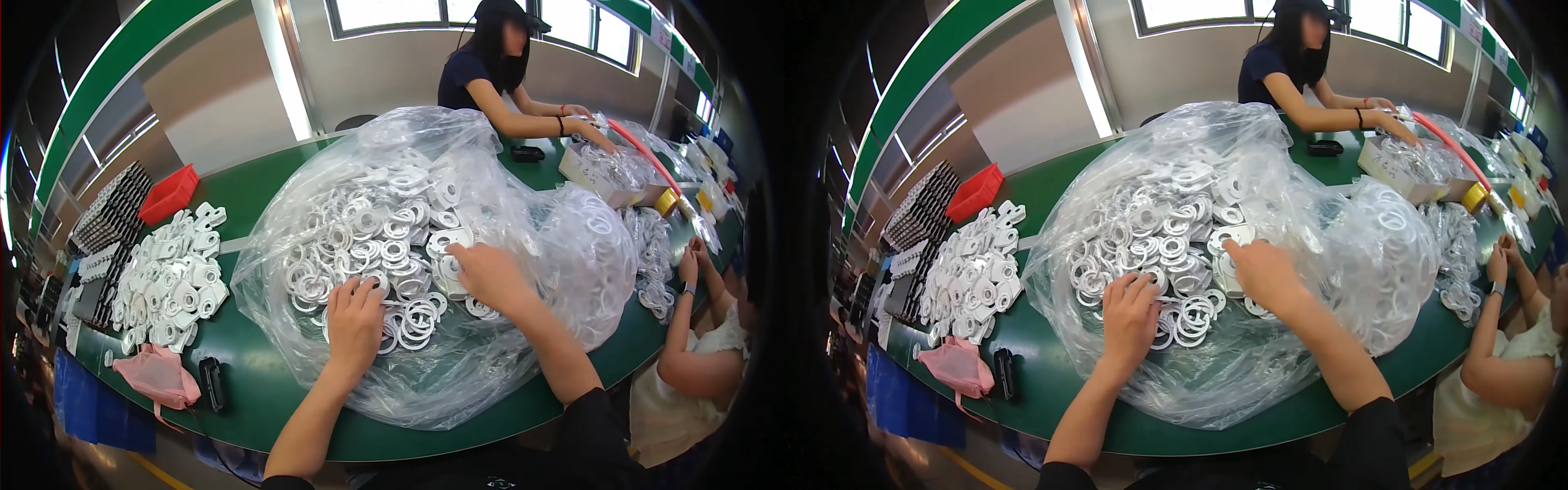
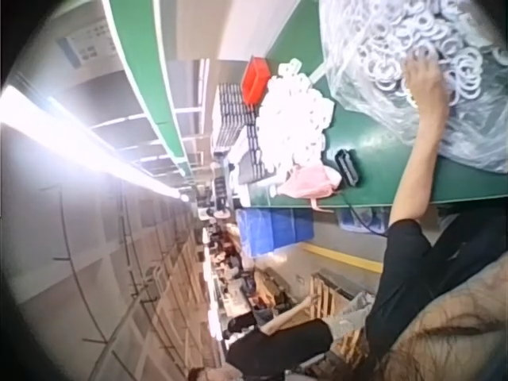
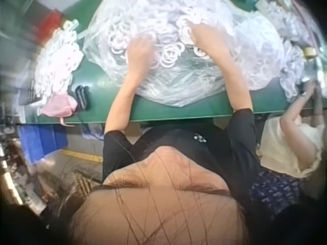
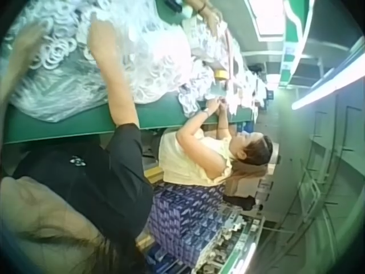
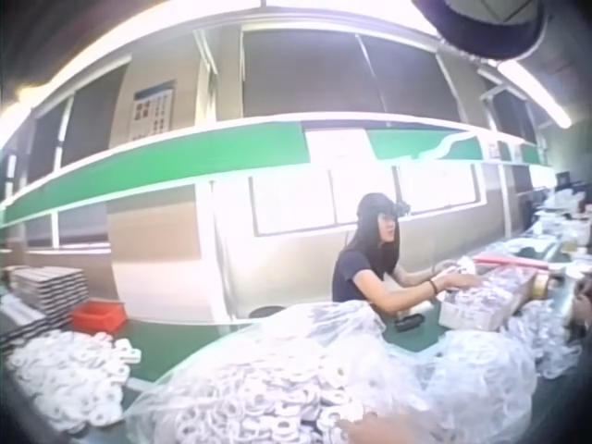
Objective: Picking and inspecting small white plastic circular components from a large plastic bag on an assembly line.
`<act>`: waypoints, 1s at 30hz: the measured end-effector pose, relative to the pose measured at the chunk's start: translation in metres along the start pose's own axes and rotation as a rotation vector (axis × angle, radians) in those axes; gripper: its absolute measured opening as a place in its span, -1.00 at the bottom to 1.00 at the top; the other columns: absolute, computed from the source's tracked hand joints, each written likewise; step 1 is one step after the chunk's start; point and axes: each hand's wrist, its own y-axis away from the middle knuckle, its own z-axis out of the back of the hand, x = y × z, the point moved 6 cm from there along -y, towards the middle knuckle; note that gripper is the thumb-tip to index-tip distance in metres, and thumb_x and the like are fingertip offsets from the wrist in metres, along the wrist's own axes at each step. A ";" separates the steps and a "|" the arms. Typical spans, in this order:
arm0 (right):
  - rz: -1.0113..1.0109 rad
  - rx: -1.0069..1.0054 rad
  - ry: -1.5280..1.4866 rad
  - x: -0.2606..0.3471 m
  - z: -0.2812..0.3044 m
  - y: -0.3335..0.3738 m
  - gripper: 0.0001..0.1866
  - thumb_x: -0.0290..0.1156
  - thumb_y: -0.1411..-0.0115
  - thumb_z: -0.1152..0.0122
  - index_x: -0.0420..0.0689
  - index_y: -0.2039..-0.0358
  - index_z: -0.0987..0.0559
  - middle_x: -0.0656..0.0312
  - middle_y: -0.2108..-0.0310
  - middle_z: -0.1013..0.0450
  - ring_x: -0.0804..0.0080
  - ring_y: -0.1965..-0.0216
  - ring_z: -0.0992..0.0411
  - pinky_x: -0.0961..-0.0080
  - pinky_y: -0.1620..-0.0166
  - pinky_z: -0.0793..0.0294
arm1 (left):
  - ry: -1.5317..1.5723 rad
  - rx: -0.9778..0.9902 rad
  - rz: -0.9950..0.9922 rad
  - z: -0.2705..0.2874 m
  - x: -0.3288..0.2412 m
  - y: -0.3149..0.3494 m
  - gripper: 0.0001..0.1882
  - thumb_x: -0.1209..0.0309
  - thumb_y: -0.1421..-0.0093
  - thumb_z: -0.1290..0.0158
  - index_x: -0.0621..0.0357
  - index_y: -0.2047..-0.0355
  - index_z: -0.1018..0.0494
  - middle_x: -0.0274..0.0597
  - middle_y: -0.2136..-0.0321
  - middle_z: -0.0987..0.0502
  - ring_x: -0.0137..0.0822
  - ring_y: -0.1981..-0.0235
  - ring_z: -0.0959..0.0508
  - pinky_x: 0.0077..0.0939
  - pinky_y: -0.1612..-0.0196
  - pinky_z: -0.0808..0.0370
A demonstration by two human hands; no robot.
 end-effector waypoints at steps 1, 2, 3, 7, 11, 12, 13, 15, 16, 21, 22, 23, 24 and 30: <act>-0.044 0.098 0.022 -0.001 -0.010 0.003 -0.72 -0.40 -0.04 -0.08 -0.07 0.19 -0.47 0.10 0.42 -0.44 0.12 0.34 -0.43 0.21 0.29 -0.41 | -0.001 -0.001 0.000 0.002 0.000 0.000 -0.74 0.48 0.02 -0.08 0.19 0.25 -0.43 -0.13 0.11 -0.45 -0.10 -0.01 -0.34 -0.15 -0.10 -0.19; -0.009 0.063 0.006 -0.003 -0.020 0.003 -0.70 -0.36 -0.02 -0.13 -0.06 0.18 -0.45 0.13 0.44 -0.44 0.13 0.33 -0.42 0.22 0.28 -0.42 | 0.037 -0.025 0.039 0.004 0.002 0.000 -0.69 0.47 0.03 -0.11 0.19 0.21 -0.43 -0.14 0.11 -0.44 -0.10 -0.01 -0.34 -0.16 -0.10 -0.18; -0.009 0.062 0.007 -0.001 -0.026 0.006 -0.70 -0.36 -0.02 -0.13 -0.06 0.18 -0.45 0.13 0.44 -0.44 0.13 0.33 -0.42 0.22 0.28 -0.42 | 0.075 -0.049 0.079 0.007 0.004 0.001 -0.64 0.47 0.03 -0.13 0.18 0.17 -0.42 -0.14 0.10 -0.44 -0.11 -0.01 -0.34 -0.18 -0.10 -0.18; -0.055 -0.094 0.055 0.006 -0.031 0.005 -0.70 -0.34 0.05 -0.22 -0.08 0.26 -0.45 0.16 0.46 -0.42 0.17 0.35 -0.42 0.28 0.30 -0.42 | 0.189 -0.123 0.140 0.023 0.006 0.004 -0.61 0.49 0.04 -0.14 0.19 0.14 -0.42 -0.13 0.14 -0.46 -0.07 0.04 -0.36 -0.20 -0.09 -0.19; -0.111 -0.035 -0.054 -0.003 -0.020 0.006 -0.72 -0.34 0.10 -0.28 -0.10 0.33 -0.48 0.19 0.42 -0.45 0.21 0.30 -0.44 0.32 0.31 -0.44 | 0.529 -0.242 0.291 0.035 0.011 0.007 -0.69 0.54 -0.04 -0.09 0.25 0.16 -0.43 -0.11 0.24 -0.50 -0.22 0.10 -0.43 -0.38 0.04 -0.33; -0.112 -0.036 -0.053 -0.003 -0.014 0.004 -0.72 -0.34 0.10 -0.28 -0.10 0.33 -0.48 0.19 0.42 -0.45 0.21 0.30 -0.44 0.32 0.31 -0.44 | 0.757 -0.234 0.417 0.030 0.015 0.010 -0.73 0.55 -0.07 -0.06 0.28 0.17 -0.44 -0.12 0.27 -0.52 -0.30 0.11 -0.44 -0.46 0.09 -0.38; -0.172 -0.067 -0.149 -0.008 -0.007 0.003 -0.72 -0.36 0.12 -0.28 -0.10 0.34 -0.50 0.17 0.42 -0.47 0.19 0.32 -0.45 0.34 0.30 -0.44 | 0.934 -0.154 0.466 0.023 0.013 0.012 -0.70 0.54 -0.14 -0.02 0.29 0.08 -0.37 -0.12 0.17 -0.47 -0.38 0.09 -0.42 -0.53 0.12 -0.41; -0.237 -0.051 -0.403 0.003 0.011 -0.002 -0.71 -0.40 0.08 -0.28 -0.15 0.28 -0.54 0.19 0.42 -0.51 0.33 0.40 -0.48 0.46 0.28 -0.43 | 1.155 -0.086 0.492 0.017 0.008 0.014 -0.64 0.51 -0.18 0.01 0.28 0.00 -0.30 -0.11 0.10 -0.43 -0.34 0.08 -0.42 -0.51 0.10 -0.40; -0.237 -0.049 -0.402 0.010 0.016 -0.001 -0.71 -0.40 0.08 -0.28 -0.15 0.28 -0.54 0.19 0.42 -0.51 0.33 0.40 -0.48 0.46 0.28 -0.43 | 1.391 -0.002 0.506 0.009 0.001 0.015 -0.58 0.48 -0.21 0.04 0.27 -0.07 -0.22 -0.10 0.04 -0.38 -0.31 0.06 -0.42 -0.49 0.08 -0.40; -0.177 0.100 -1.393 0.055 -0.010 0.005 -0.69 -0.48 0.00 -0.31 -0.25 0.21 -0.52 0.27 0.38 -0.50 0.63 0.35 -0.44 0.69 0.25 -0.41 | 1.694 0.202 0.651 -0.016 -0.018 0.024 -0.51 0.26 -0.33 0.26 0.18 -0.20 0.00 -0.12 -0.10 -0.24 -0.21 -0.04 -0.37 -0.28 -0.08 -0.36; -0.186 0.161 -1.390 0.060 -0.019 0.010 -0.72 -0.50 -0.07 -0.24 -0.26 0.17 -0.51 0.25 0.33 -0.50 0.62 0.32 -0.45 0.68 0.21 -0.44 | 1.761 0.174 0.772 -0.018 -0.018 0.026 -0.54 0.25 -0.34 0.27 0.17 -0.18 -0.03 -0.13 -0.10 -0.24 -0.19 -0.04 -0.37 -0.24 -0.07 -0.38; -0.187 0.157 -1.390 0.062 -0.024 0.011 -0.72 -0.50 -0.07 -0.24 -0.26 0.17 -0.51 0.25 0.33 -0.50 0.62 0.32 -0.45 0.68 0.21 -0.44 | 1.824 0.144 0.895 -0.021 -0.017 0.029 -0.56 0.25 -0.34 0.29 0.16 -0.16 -0.07 -0.14 -0.10 -0.25 -0.18 -0.05 -0.37 -0.19 -0.06 -0.40; -0.258 0.170 -1.497 0.063 -0.030 0.013 -0.74 -0.49 -0.11 -0.20 -0.26 0.16 -0.51 0.25 0.33 -0.50 0.62 0.32 -0.45 0.66 0.21 -0.44 | 1.818 0.070 0.940 -0.024 -0.011 0.032 -0.60 0.27 -0.34 0.29 0.17 -0.12 -0.12 -0.09 -0.07 -0.28 -0.15 -0.03 -0.39 -0.13 -0.02 -0.44; -0.384 -0.098 -1.530 0.042 -0.029 0.009 -0.78 -0.48 -0.17 -0.12 -0.26 0.17 -0.53 0.21 0.31 -0.52 0.61 0.32 -0.48 0.64 0.25 -0.46 | 1.759 0.092 0.908 -0.016 0.003 0.030 -0.64 0.29 -0.33 0.27 0.19 -0.07 -0.20 -0.06 0.05 -0.40 -0.19 0.09 -0.48 -0.25 0.15 -0.54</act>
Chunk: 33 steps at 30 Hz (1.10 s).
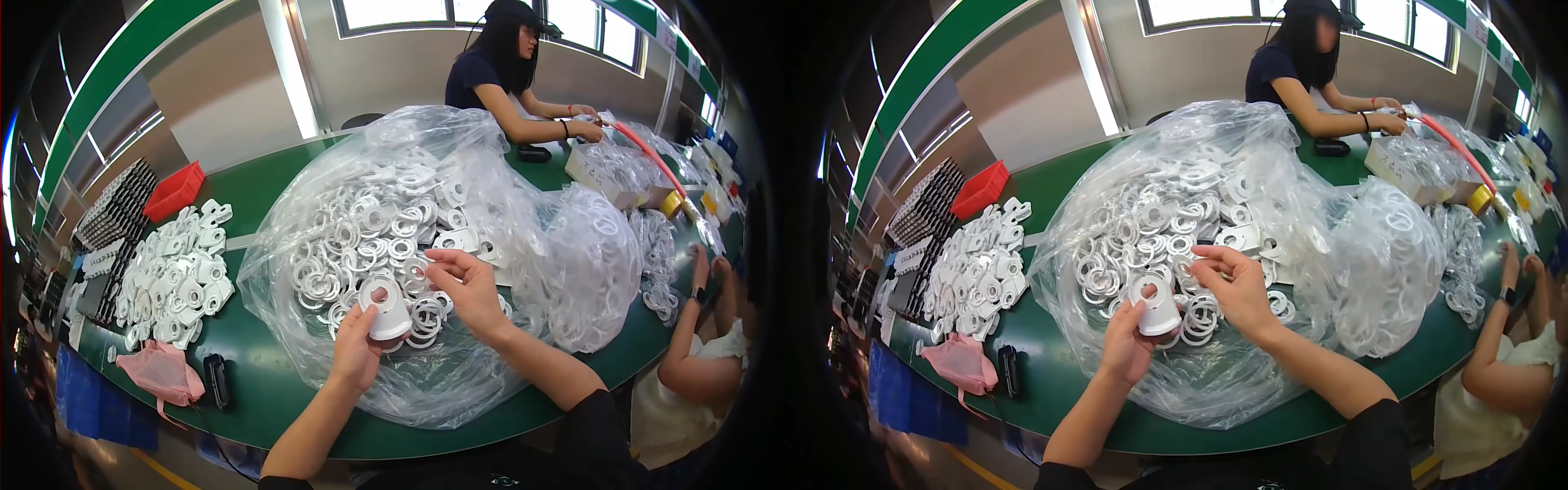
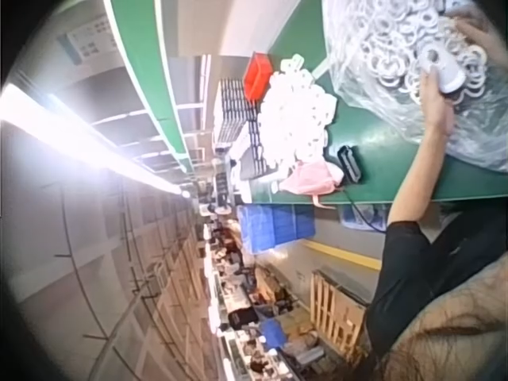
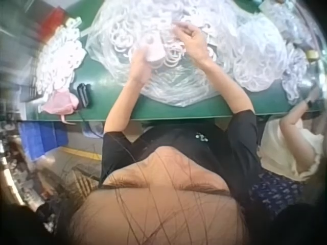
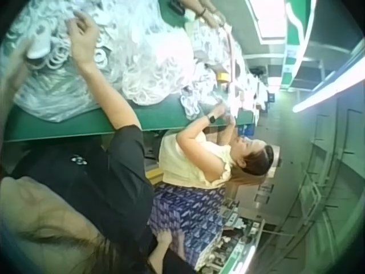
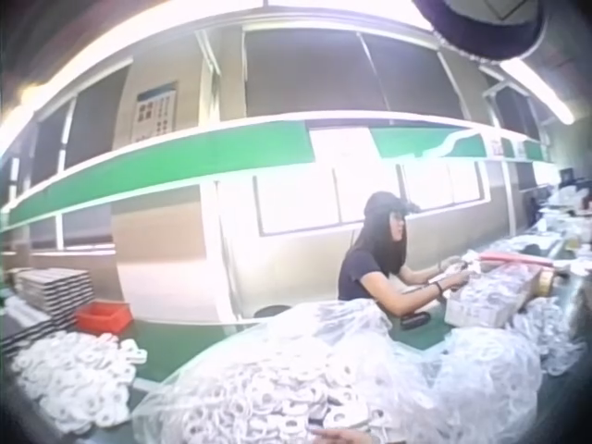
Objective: Picking and inspecting small white plastic circular components from a large plastic bag on an assembly line.
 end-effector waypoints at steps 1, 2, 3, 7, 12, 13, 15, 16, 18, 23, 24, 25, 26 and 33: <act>0.123 0.024 0.178 0.009 -0.003 0.004 -0.79 -0.49 -0.14 -0.14 -0.22 0.19 -0.55 0.22 0.32 -0.52 0.58 0.32 -0.48 0.63 0.25 -0.46 | -0.039 0.023 0.018 -0.001 0.001 0.001 -0.67 0.30 -0.33 0.26 0.18 -0.04 -0.23 -0.12 0.09 -0.44 -0.24 0.13 -0.51 -0.32 0.22 -0.57; 0.246 0.048 0.357 0.017 -0.007 0.008 -0.80 -0.49 -0.12 -0.17 -0.19 0.21 -0.56 0.22 0.32 -0.52 0.56 0.32 -0.48 0.61 0.26 -0.45 | -0.038 0.020 0.019 -0.001 0.001 0.001 -0.67 0.30 -0.33 0.26 0.18 -0.04 -0.23 -0.12 0.09 -0.44 -0.24 0.13 -0.51 -0.32 0.22 -0.57; 0.495 0.158 0.561 0.030 -0.017 0.014 -0.81 -0.48 -0.06 -0.22 -0.15 0.27 -0.59 0.20 0.32 -0.52 0.45 0.30 -0.48 0.56 0.23 -0.45 | 0.011 0.027 0.042 -0.003 0.003 0.001 -0.67 0.29 -0.33 0.24 0.17 -0.02 -0.24 -0.14 0.13 -0.45 -0.26 0.16 -0.52 -0.35 0.25 -0.58; 0.697 0.465 0.764 0.023 -0.043 0.026 -0.82 -0.46 -0.01 -0.25 -0.19 0.32 -0.60 0.18 0.32 -0.52 0.33 0.26 -0.46 0.47 0.14 -0.43 | 0.041 0.020 0.067 -0.001 0.011 0.001 -0.68 0.24 -0.31 0.18 0.15 0.04 -0.27 -0.21 0.25 -0.49 -0.35 0.29 -0.54 -0.50 0.44 -0.53; 0.218 0.241 0.659 0.024 -0.017 0.006 -0.87 -0.48 0.00 -0.23 -0.19 0.38 -0.59 0.16 0.39 -0.51 0.33 0.31 -0.47 0.41 0.25 -0.42 | 0.001 -0.117 0.015 0.017 -0.006 -0.004 -0.74 0.28 -0.27 0.08 0.09 0.08 -0.30 -0.15 0.21 -0.52 -0.30 0.36 -0.60 -0.63 0.64 -0.41; 0.348 0.263 0.887 0.018 -0.012 0.005 -0.86 -0.40 0.01 -0.27 -0.14 0.41 -0.59 0.21 0.45 -0.48 0.36 0.41 -0.46 0.48 0.37 -0.39 | 0.001 -0.113 0.015 0.015 -0.007 -0.005 -0.74 0.28 -0.27 0.08 0.09 0.08 -0.30 -0.15 0.21 -0.52 -0.30 0.36 -0.60 -0.63 0.64 -0.41; 0.243 0.345 1.114 -0.004 -0.008 0.010 -0.80 -0.28 0.04 -0.30 -0.12 0.45 -0.58 0.20 0.49 -0.46 0.29 0.44 -0.43 0.42 0.36 -0.39 | -0.056 -0.158 -0.057 0.017 -0.012 -0.006 -0.78 0.31 -0.25 0.05 0.10 0.15 -0.31 -0.13 0.21 -0.51 -0.30 0.42 -0.58 -0.63 0.65 -0.39; 0.237 0.361 1.242 -0.009 -0.010 0.014 -0.75 -0.20 0.06 -0.31 -0.10 0.47 -0.58 0.20 0.50 -0.45 0.26 0.43 -0.43 0.40 0.35 -0.39 | -0.057 -0.157 -0.057 0.017 -0.012 -0.005 -0.78 0.31 -0.25 0.05 0.10 0.15 -0.31 -0.13 0.21 -0.51 -0.30 0.42 -0.58 -0.63 0.65 -0.39; 0.213 0.357 1.274 -0.014 -0.009 0.015 -0.76 -0.22 0.06 -0.31 -0.11 0.46 -0.58 0.20 0.52 -0.45 0.27 0.45 -0.43 0.41 0.36 -0.39 | -0.073 -0.185 -0.034 0.018 -0.012 -0.005 -0.80 0.35 -0.23 0.02 0.07 0.15 -0.32 -0.13 0.21 -0.51 -0.29 0.39 -0.58 -0.64 0.64 -0.39; 0.147 0.276 1.036 0.016 -0.002 0.004 -0.81 -0.30 0.00 -0.23 -0.17 0.47 -0.57 0.15 0.52 -0.50 0.25 0.46 -0.46 0.39 0.36 -0.42 | -0.053 -0.112 0.000 0.014 -0.013 -0.004 -0.74 0.34 -0.24 0.06 0.11 0.08 -0.29 -0.10 0.19 -0.50 -0.26 0.33 -0.57 -0.62 0.58 -0.43; 0.148 0.278 1.036 0.019 -0.001 0.001 -0.81 -0.30 0.00 -0.23 -0.17 0.47 -0.57 0.15 0.52 -0.50 0.25 0.46 -0.46 0.39 0.36 -0.42 | -0.024 -0.080 0.031 0.012 -0.012 -0.004 -0.71 0.35 -0.25 0.08 0.13 0.04 -0.26 -0.09 0.17 -0.49 -0.25 0.30 -0.57 -0.61 0.55 -0.45; 0.173 0.188 0.930 0.027 0.004 -0.002 -0.82 -0.33 -0.04 -0.20 -0.18 0.44 -0.55 0.15 0.51 -0.50 0.30 0.47 -0.46 0.44 0.37 -0.41 | -0.024 -0.079 0.031 0.011 -0.011 -0.004 -0.71 0.35 -0.25 0.08 0.13 0.04 -0.26 -0.09 0.17 -0.49 -0.25 0.30 -0.57 -0.61 0.55 -0.45; 0.196 0.100 0.822 0.033 0.009 -0.004 -0.84 -0.37 -0.07 -0.18 -0.20 0.41 -0.54 0.16 0.50 -0.50 0.36 0.49 -0.45 0.50 0.38 -0.40 | -0.075 -0.034 0.054 0.007 -0.007 -0.003 -0.67 0.37 -0.25 0.11 0.16 0.00 -0.23 -0.06 0.15 -0.48 -0.24 0.28 -0.57 -0.60 0.51 -0.47; 0.419 0.322 0.721 0.033 -0.014 0.003 -0.88 -0.51 -0.15 -0.07 -0.22 0.30 -0.51 0.21 0.40 -0.43 0.53 0.41 -0.39 0.60 0.38 -0.36 | -0.179 0.226 0.194 -0.016 0.011 0.004 -0.42 0.62 -0.07 0.10 0.20 -0.14 -0.08 -0.03 0.10 -0.45 -0.16 0.18 -0.56 -0.59 0.37 -0.54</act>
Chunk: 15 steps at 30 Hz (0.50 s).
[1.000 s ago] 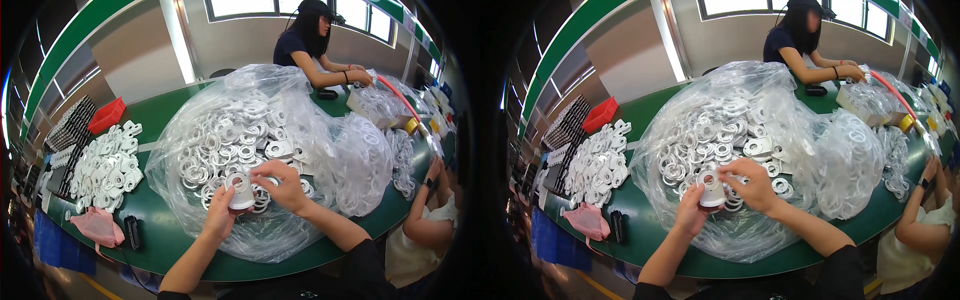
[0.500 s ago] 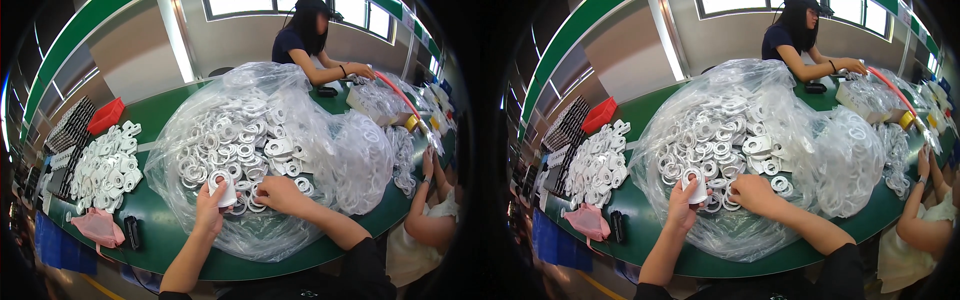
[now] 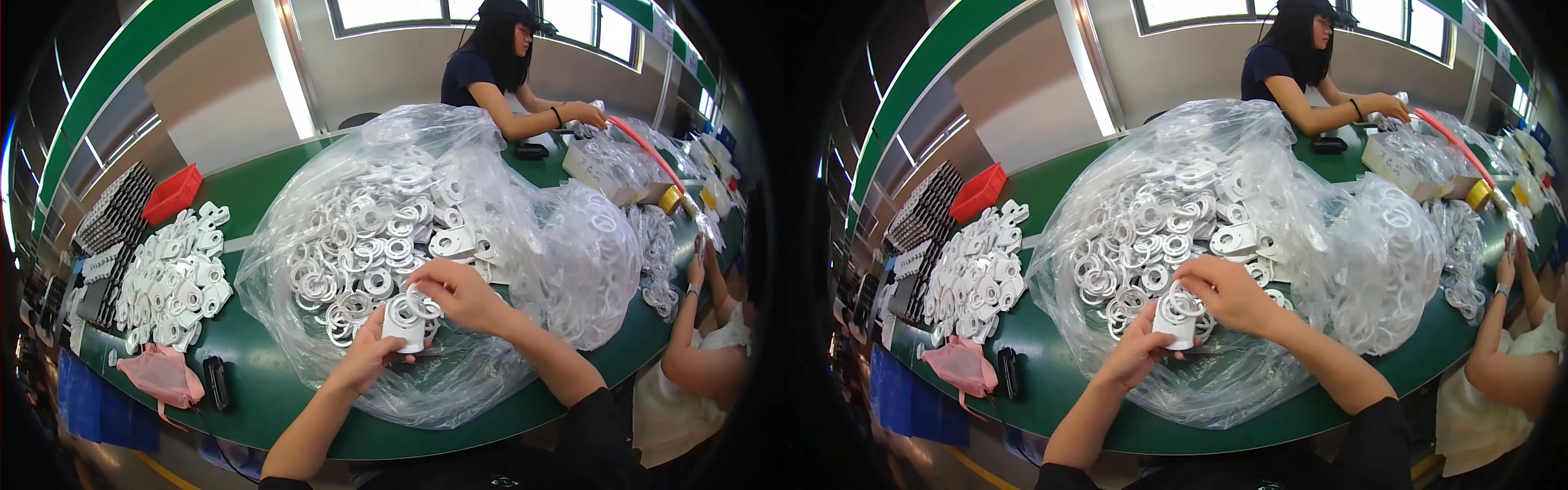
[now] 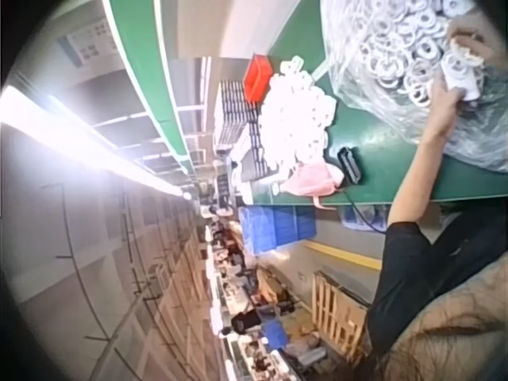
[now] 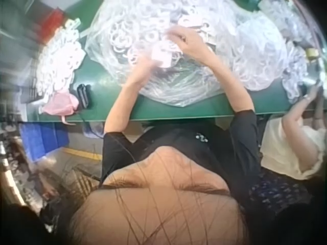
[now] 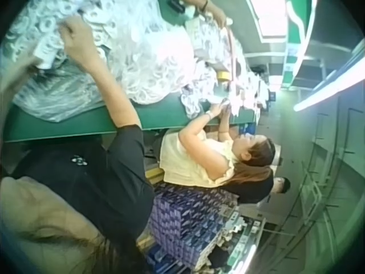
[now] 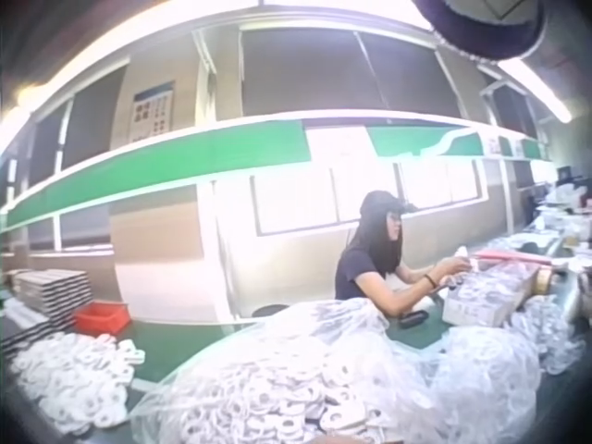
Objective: Picking and inspecting small white plastic circular components from a large plastic bag on an assembly line.
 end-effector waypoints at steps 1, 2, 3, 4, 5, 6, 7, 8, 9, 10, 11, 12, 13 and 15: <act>0.100 0.015 0.100 0.002 -0.005 0.000 -0.86 -0.50 -0.12 -0.11 -0.16 0.28 -0.53 0.19 0.41 -0.43 0.36 0.42 -0.43 0.54 0.39 -0.38 | -0.022 0.035 0.014 -0.003 0.001 0.000 -0.40 0.63 -0.06 0.11 0.20 -0.15 -0.06 -0.03 0.09 -0.45 -0.16 0.17 -0.56 -0.59 0.36 -0.54; 0.099 0.014 0.100 0.002 -0.006 0.002 -0.86 -0.50 -0.12 -0.11 -0.16 0.28 -0.53 0.19 0.41 -0.43 0.36 0.42 -0.43 0.54 0.39 -0.38 | -0.027 0.075 0.040 -0.004 0.003 0.001 -0.38 0.64 -0.07 0.13 0.18 -0.18 -0.03 -0.04 0.08 -0.43 -0.16 0.16 -0.56 -0.59 0.36 -0.53; 0.117 0.055 0.123 0.004 -0.011 0.003 -0.86 -0.48 -0.11 -0.12 -0.12 0.28 -0.54 0.19 0.41 -0.42 0.31 0.42 -0.43 0.51 0.38 -0.40 | -0.028 0.075 0.041 -0.005 0.003 0.001 -0.38 0.64 -0.07 0.13 0.18 -0.18 -0.03 -0.04 0.08 -0.43 -0.16 0.16 -0.56 -0.59 0.36 -0.53; 0.134 0.096 0.147 0.005 -0.014 0.005 -0.85 -0.47 -0.10 -0.14 -0.09 0.27 -0.55 0.19 0.42 -0.41 0.26 0.42 -0.44 0.48 0.37 -0.41 | -0.028 0.095 0.034 -0.009 0.002 0.002 -0.38 0.64 -0.07 0.14 0.18 -0.18 -0.02 -0.03 0.08 -0.43 -0.15 0.16 -0.56 -0.59 0.38 -0.52; 0.134 0.132 0.177 0.002 -0.017 0.006 -0.83 -0.45 -0.10 -0.15 -0.04 0.25 -0.56 0.22 0.42 -0.40 0.24 0.40 -0.45 0.44 0.35 -0.43 | -0.027 0.116 0.027 -0.011 0.001 0.002 -0.38 0.64 -0.08 0.15 0.17 -0.18 -0.02 -0.03 0.07 -0.43 -0.15 0.16 -0.56 -0.60 0.39 -0.52; 0.133 0.132 0.178 0.001 -0.017 0.007 -0.83 -0.45 -0.10 -0.15 -0.04 0.25 -0.56 0.22 0.42 -0.40 0.24 0.40 -0.45 0.44 0.35 -0.43 | -0.027 0.117 0.027 -0.011 0.001 0.002 -0.38 0.64 -0.08 0.15 0.17 -0.18 -0.02 -0.03 0.07 -0.43 -0.15 0.16 -0.56 -0.60 0.39 -0.52; 0.148 0.157 0.212 0.001 -0.019 0.007 -0.82 -0.46 -0.09 -0.15 -0.04 0.25 -0.56 0.22 0.40 -0.40 0.25 0.40 -0.45 0.44 0.36 -0.44 | -0.032 0.121 0.032 -0.012 0.001 0.003 -0.39 0.64 -0.08 0.15 0.17 -0.18 -0.03 -0.03 0.07 -0.43 -0.16 0.16 -0.56 -0.60 0.40 -0.51; 0.162 0.182 0.246 0.002 -0.020 0.008 -0.80 -0.47 -0.08 -0.15 -0.04 0.24 -0.56 0.23 0.38 -0.40 0.26 0.39 -0.45 0.44 0.36 -0.44 | -0.038 0.126 0.037 -0.012 0.001 0.003 -0.40 0.65 -0.08 0.16 0.17 -0.17 -0.04 -0.03 0.07 -0.43 -0.16 0.17 -0.56 -0.61 0.41 -0.50; 0.162 0.183 0.246 0.001 -0.021 0.008 -0.80 -0.47 -0.08 -0.15 -0.04 0.24 -0.56 0.23 0.38 -0.40 0.26 0.39 -0.45 0.44 0.36 -0.44 | -0.037 0.125 0.036 -0.011 0.001 0.003 -0.40 0.65 -0.08 0.16 0.17 -0.17 -0.04 -0.03 0.07 -0.43 -0.16 0.17 -0.56 -0.61 0.41 -0.50; 0.168 0.186 0.266 0.001 -0.022 0.009 -0.77 -0.50 -0.05 -0.15 -0.03 0.23 -0.56 0.25 0.37 -0.40 0.27 0.40 -0.45 0.45 0.37 -0.44 | -0.036 0.133 0.038 -0.010 0.001 0.003 -0.42 0.62 -0.11 0.16 0.17 -0.17 -0.04 -0.02 0.07 -0.43 -0.17 0.17 -0.56 -0.62 0.42 -0.49; 0.173 0.188 0.285 0.001 -0.022 0.010 -0.74 -0.52 -0.02 -0.15 -0.02 0.23 -0.56 0.27 0.35 -0.39 0.28 0.40 -0.45 0.46 0.37 -0.45 | -0.035 0.141 0.040 -0.010 0.002 0.003 -0.44 0.60 -0.14 0.15 0.17 -0.17 -0.05 -0.02 0.06 -0.43 -0.17 0.18 -0.57 -0.63 0.43 -0.48; 0.173 0.189 0.285 0.003 -0.021 0.009 -0.74 -0.52 -0.02 -0.15 -0.02 0.23 -0.56 0.27 0.35 -0.39 0.28 0.40 -0.45 0.46 0.37 -0.45 | -0.034 0.140 0.040 -0.010 0.002 0.004 -0.44 0.60 -0.14 0.15 0.17 -0.17 -0.05 -0.02 0.06 -0.43 -0.17 0.18 -0.57 -0.63 0.43 -0.48; 0.194 0.212 0.315 0.007 -0.021 0.009 -0.71 -0.53 0.01 -0.15 0.00 0.22 -0.56 0.28 0.35 -0.38 0.29 0.41 -0.44 0.47 0.37 -0.45 | -0.016 0.140 0.046 -0.010 0.002 0.004 -0.47 0.56 -0.17 0.15 0.17 -0.16 -0.06 -0.03 0.07 -0.44 -0.18 0.18 -0.57 -0.63 0.44 -0.48; 0.215 0.235 0.346 0.008 -0.023 0.010 -0.67 -0.55 0.03 -0.15 0.01 0.21 -0.55 0.29 0.34 -0.37 0.30 0.41 -0.44 0.48 0.37 -0.45 | 0.003 0.140 0.053 -0.011 0.004 0.003 -0.50 0.53 -0.20 0.15 0.18 -0.16 -0.06 -0.04 0.08 -0.44 -0.19 0.19 -0.57 -0.64 0.44 -0.48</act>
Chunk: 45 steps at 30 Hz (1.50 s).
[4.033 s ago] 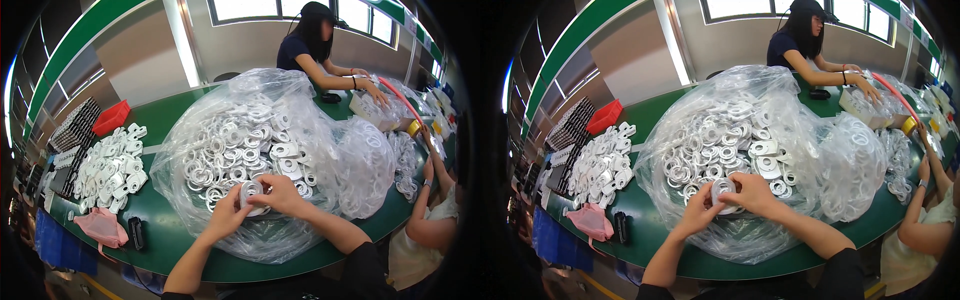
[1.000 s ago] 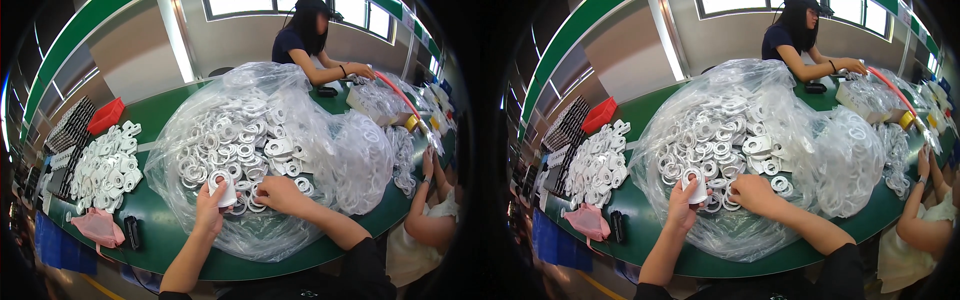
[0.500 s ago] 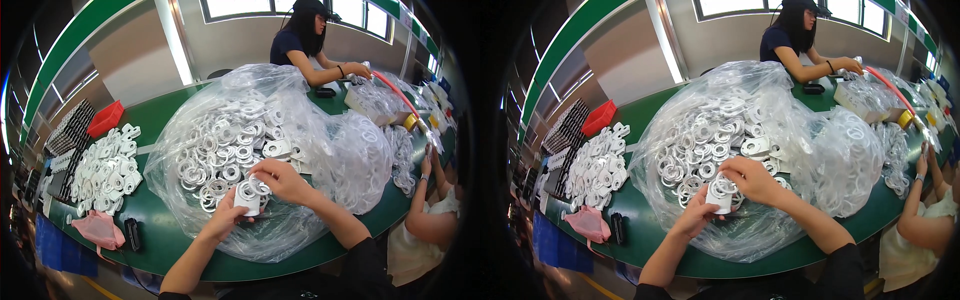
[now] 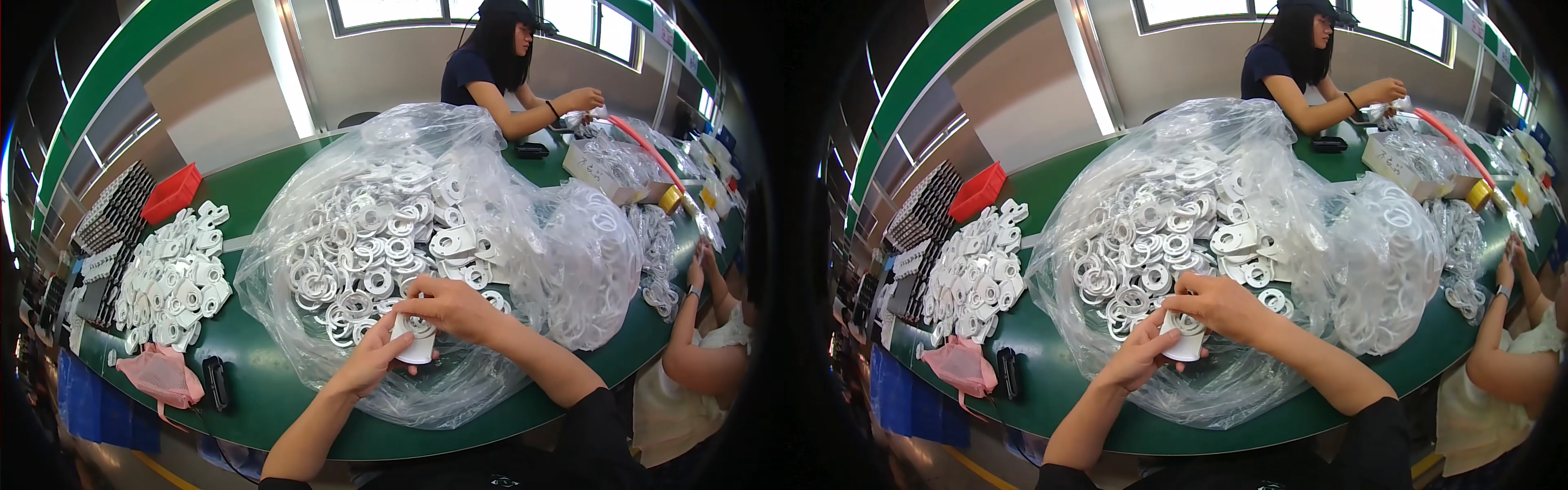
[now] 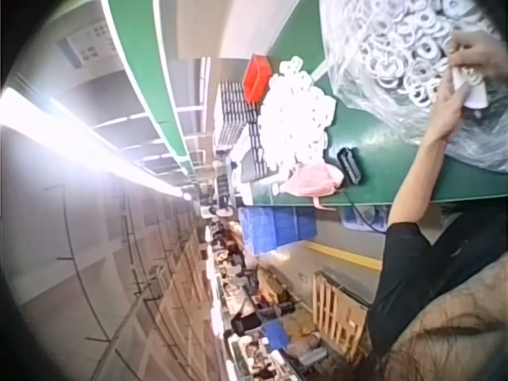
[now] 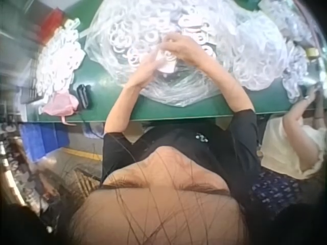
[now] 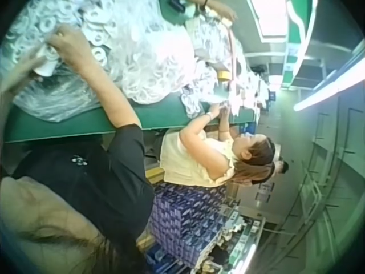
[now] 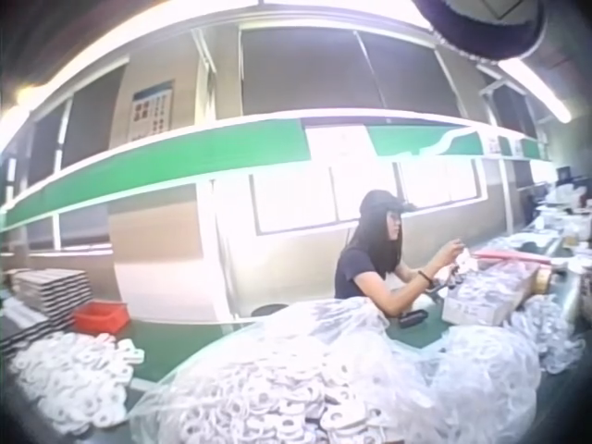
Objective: Picking and inspecting small white plastic circular components from a large plastic bag on an assembly line.
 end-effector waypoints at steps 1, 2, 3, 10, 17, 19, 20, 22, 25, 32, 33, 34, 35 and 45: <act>0.024 -0.013 0.012 0.000 -0.001 0.000 -0.65 -0.55 0.05 -0.15 0.03 0.20 -0.55 0.30 0.34 -0.37 0.31 0.41 -0.44 0.48 0.38 -0.45 | -0.046 -0.022 -0.014 0.001 0.001 0.000 -0.52 0.49 -0.22 0.14 0.18 -0.15 -0.07 -0.07 0.11 -0.46 -0.22 0.22 -0.58 -0.65 0.48 -0.47; 0.049 -0.027 0.025 0.001 -0.002 0.000 -0.63 -0.55 0.07 -0.16 0.05 0.18 -0.54 0.30 0.34 -0.36 0.33 0.41 -0.44 0.49 0.38 -0.44 | -0.093 -0.045 -0.028 0.002 0.001 0.000 -0.54 0.46 -0.24 0.13 0.18 -0.14 -0.09 -0.09 0.13 -0.47 -0.24 0.25 -0.59 -0.66 0.51 -0.46; 0.049 -0.028 0.024 0.001 -0.002 0.000 -0.63 -0.55 0.07 -0.16 0.05 0.18 -0.54 0.30 0.34 -0.36 0.33 0.41 -0.44 0.49 0.38 -0.44 | -0.094 -0.046 -0.029 0.002 0.001 0.001 -0.54 0.46 -0.24 0.13 0.18 -0.14 -0.09 -0.09 0.13 -0.47 -0.24 0.25 -0.59 -0.66 0.51 -0.46; -0.225 -0.153 -0.307 -0.020 -0.003 0.003 -0.85 -0.42 -0.10 -0.17 -0.11 0.30 -0.58 0.22 0.40 -0.41 0.37 0.43 -0.43 0.56 0.34 -0.39 | -0.271 -0.171 -0.075 0.008 0.000 0.001 -0.58 0.47 -0.22 0.11 0.20 -0.09 -0.15 -0.20 0.24 -0.51 -0.37 0.37 -0.60 -0.72 0.60 -0.40; -0.319 0.026 -0.659 -0.028 -0.010 0.002 -0.84 -0.38 -0.13 -0.14 -0.21 0.37 -0.54 0.18 0.51 -0.47 0.47 0.48 -0.41 0.58 0.38 -0.36 | -0.623 -0.240 -0.108 0.006 -0.011 0.008 -0.78 0.38 -0.27 0.15 0.21 0.14 -0.33 -0.17 0.44 -0.52 -0.44 0.57 -0.48 -0.61 0.58 -0.37; -0.335 0.072 -0.596 -0.024 -0.008 0.002 -0.85 -0.39 -0.13 -0.15 -0.23 0.38 -0.53 0.20 0.52 -0.46 0.52 0.47 -0.40 0.59 0.37 -0.36 | -0.761 -0.305 -0.247 0.016 -0.009 0.004 -0.79 0.35 -0.27 0.16 0.24 0.23 -0.35 -0.10 0.52 -0.48 -0.34 0.59 -0.46 -0.52 0.55 -0.36; -0.355 0.114 -0.529 -0.022 -0.007 0.002 -0.85 -0.40 -0.13 -0.15 -0.25 0.40 -0.52 0.23 0.52 -0.46 0.57 0.47 -0.39 0.59 0.37 -0.36 | -0.898 -0.363 -0.386 0.016 -0.012 0.005 -0.76 0.33 -0.27 0.16 0.27 0.32 -0.38 -0.04 0.59 -0.45 -0.25 0.62 -0.44 -0.44 0.53 -0.34; -0.318 0.156 -0.321 -0.016 -0.007 0.002 -0.83 -0.37 -0.12 -0.15 -0.22 0.45 -0.50 0.17 0.55 -0.44 0.43 0.50 -0.40 0.53 0.40 -0.34 | -0.942 -0.384 -0.361 0.007 -0.021 0.008 -0.74 0.33 -0.24 0.13 0.30 0.42 -0.39 0.02 0.63 -0.40 -0.12 0.61 -0.43 -0.37 0.50 -0.31; -0.311 0.152 -0.315 -0.013 -0.007 0.003 -0.83 -0.34 -0.13 -0.12 -0.20 0.44 -0.49 0.12 0.55 -0.43 0.29 0.51 -0.39 0.47 0.41 -0.34 | -0.938 -0.345 -0.344 0.010 -0.016 0.008 -0.73 0.34 -0.26 0.13 0.31 0.46 -0.38 -0.20 0.71 -0.33 -0.47 0.63 -0.27 -0.49 0.53 -0.24; -0.510 -0.154 -0.920 -0.029 -0.019 0.005 -0.79 -0.39 -0.23 -0.05 -0.26 0.22 -0.50 0.31 0.42 -0.46 0.69 0.42 -0.36 0.70 0.34 -0.37 | -0.531 -0.497 -0.496 0.022 -0.016 0.011 -0.80 0.37 -0.32 0.22 0.26 0.23 -0.31 -0.32 0.52 -0.38 -0.57 0.52 -0.29 -0.64 0.45 -0.27; -0.494 -0.202 -0.931 -0.028 -0.019 0.005 -0.79 -0.41 -0.22 -0.07 -0.27 0.20 -0.49 0.29 0.40 -0.47 0.70 0.40 -0.38 0.73 0.32 -0.38 | -0.408 -0.498 -0.459 0.026 -0.014 0.009 -0.80 0.38 -0.32 0.23 0.25 0.18 -0.29 -0.35 0.51 -0.37 -0.60 0.51 -0.30 -0.69 0.43 -0.27; -0.484 -0.239 -0.927 -0.029 -0.019 0.006 -0.80 -0.49 -0.19 -0.10 -0.29 0.19 -0.49 0.28 0.40 -0.47 0.68 0.37 -0.40 0.72 0.30 -0.39 | -0.409 -0.439 -0.459 0.021 -0.016 0.009 -0.78 0.41 -0.32 0.23 0.22 0.08 -0.23 -0.39 0.49 -0.34 -0.63 0.49 -0.30 -0.73 0.42 -0.26; -0.472 -0.261 -0.892 -0.028 -0.017 0.006 -0.79 -0.48 -0.19 -0.10 -0.29 0.18 -0.49 0.27 0.39 -0.48 0.68 0.37 -0.40 0.72 0.30 -0.39 | -0.414 -0.426 -0.459 0.022 -0.013 0.008 -0.77 0.42 -0.31 0.23 0.23 0.06 -0.22 -0.38 0.46 -0.35 -0.62 0.47 -0.31 -0.73 0.40 -0.28; -0.211 -0.184 -0.455 -0.009 -0.006 0.000 -0.82 -0.50 -0.12 -0.10 -0.17 0.25 -0.58 0.20 0.51 -0.40 0.40 0.46 -0.37 0.54 0.37 -0.32 | -0.208 -0.341 -0.395 0.023 -0.016 0.007 -0.76 0.32 -0.33 0.20 0.22 0.22 -0.38 -0.34 0.38 -0.48 -0.58 0.40 -0.44 -0.68 0.37 -0.40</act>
